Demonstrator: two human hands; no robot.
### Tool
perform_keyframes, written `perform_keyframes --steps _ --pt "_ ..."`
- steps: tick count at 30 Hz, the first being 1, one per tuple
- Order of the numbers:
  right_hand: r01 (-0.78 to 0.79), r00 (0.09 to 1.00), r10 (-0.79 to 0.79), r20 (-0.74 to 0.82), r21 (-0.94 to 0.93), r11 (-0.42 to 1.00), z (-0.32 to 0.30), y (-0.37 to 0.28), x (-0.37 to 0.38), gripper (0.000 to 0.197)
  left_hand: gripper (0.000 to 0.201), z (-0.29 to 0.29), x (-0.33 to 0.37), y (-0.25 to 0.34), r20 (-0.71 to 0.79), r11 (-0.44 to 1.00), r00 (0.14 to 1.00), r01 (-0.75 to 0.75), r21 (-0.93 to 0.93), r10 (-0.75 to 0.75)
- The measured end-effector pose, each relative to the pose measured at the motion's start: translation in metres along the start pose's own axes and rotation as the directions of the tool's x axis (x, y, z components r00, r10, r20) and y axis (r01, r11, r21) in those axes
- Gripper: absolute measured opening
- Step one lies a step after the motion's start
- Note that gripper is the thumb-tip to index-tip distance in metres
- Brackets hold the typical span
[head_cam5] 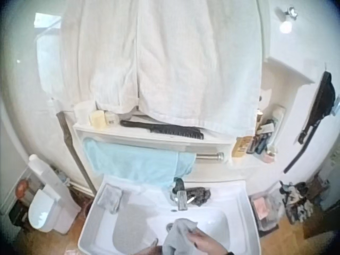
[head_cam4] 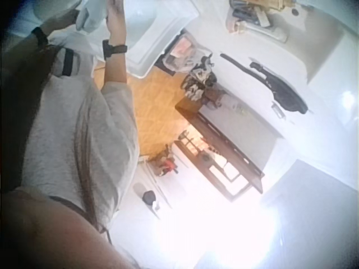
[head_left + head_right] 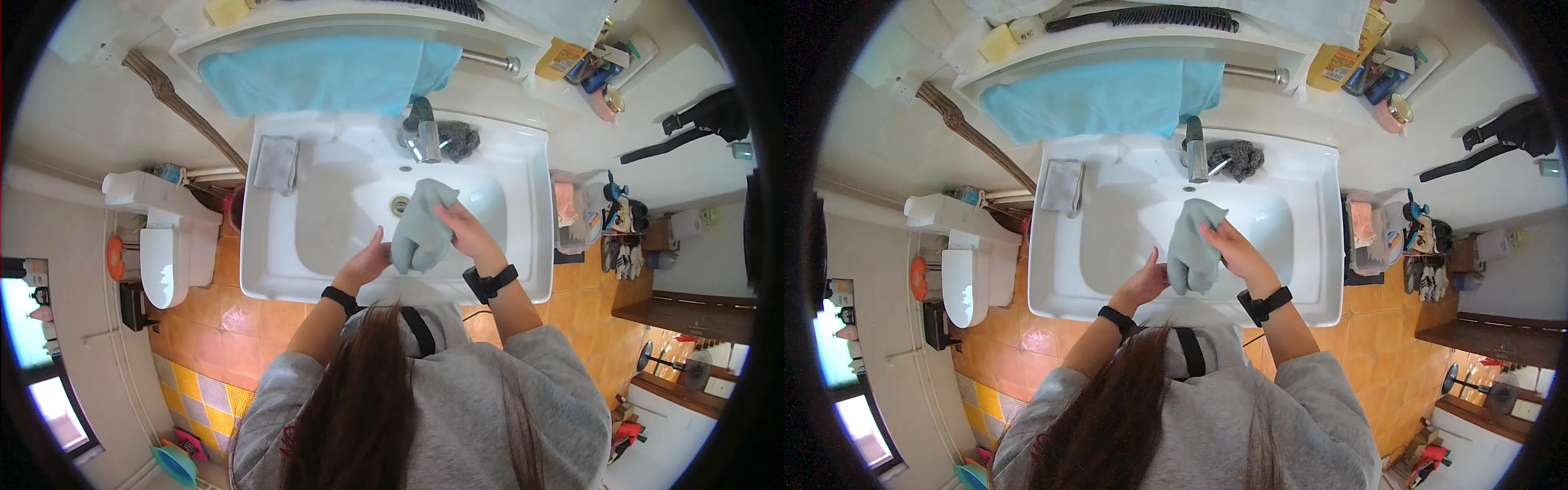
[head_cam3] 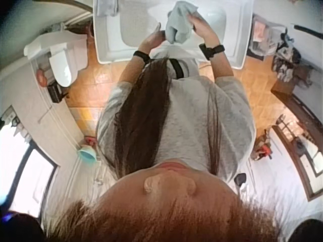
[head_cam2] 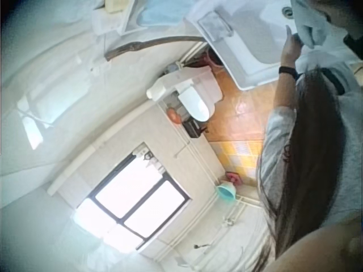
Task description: Clean items at a bathroom sink using a rag and soap.
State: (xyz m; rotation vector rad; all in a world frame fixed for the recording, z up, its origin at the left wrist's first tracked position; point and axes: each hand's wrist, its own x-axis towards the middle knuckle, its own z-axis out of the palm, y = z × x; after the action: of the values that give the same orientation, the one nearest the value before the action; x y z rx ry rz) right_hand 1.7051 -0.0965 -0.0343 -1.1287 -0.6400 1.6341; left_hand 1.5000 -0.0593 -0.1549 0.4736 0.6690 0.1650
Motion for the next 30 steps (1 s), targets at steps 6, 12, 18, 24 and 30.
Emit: perform_keyframes --steps 6,12,18,24,30 --pt "0.075 0.997 -0.074 0.005 -0.106 0.992 -0.010 -0.010 -0.008 0.080 0.044 0.017 -0.003 0.006 0.032 0.990 0.991 -0.131 0.060 0.129" --pt "-0.185 0.979 0.182 -0.096 -0.017 0.983 -0.060 0.033 -0.003 0.085 0.032 -0.001 -0.027 0.017 -0.160 0.876 0.871 -0.478 -0.056 0.465" --pt "-0.416 0.904 0.425 -0.038 0.145 0.898 -0.077 0.074 0.001 0.074 0.023 -0.020 -0.044 0.024 -0.287 0.891 0.890 -0.229 0.392 0.355" --pt "0.533 0.814 -0.544 0.205 -0.638 0.556 0.000 0.005 -0.058 0.026 0.011 0.016 -0.108 0.049 -0.169 0.696 0.707 -0.572 0.433 0.687" --pt "0.587 0.735 -0.672 0.092 -0.582 0.562 0.001 0.003 -0.027 0.027 0.012 0.005 -0.091 0.050 -0.327 0.662 0.576 -0.633 0.401 0.749"
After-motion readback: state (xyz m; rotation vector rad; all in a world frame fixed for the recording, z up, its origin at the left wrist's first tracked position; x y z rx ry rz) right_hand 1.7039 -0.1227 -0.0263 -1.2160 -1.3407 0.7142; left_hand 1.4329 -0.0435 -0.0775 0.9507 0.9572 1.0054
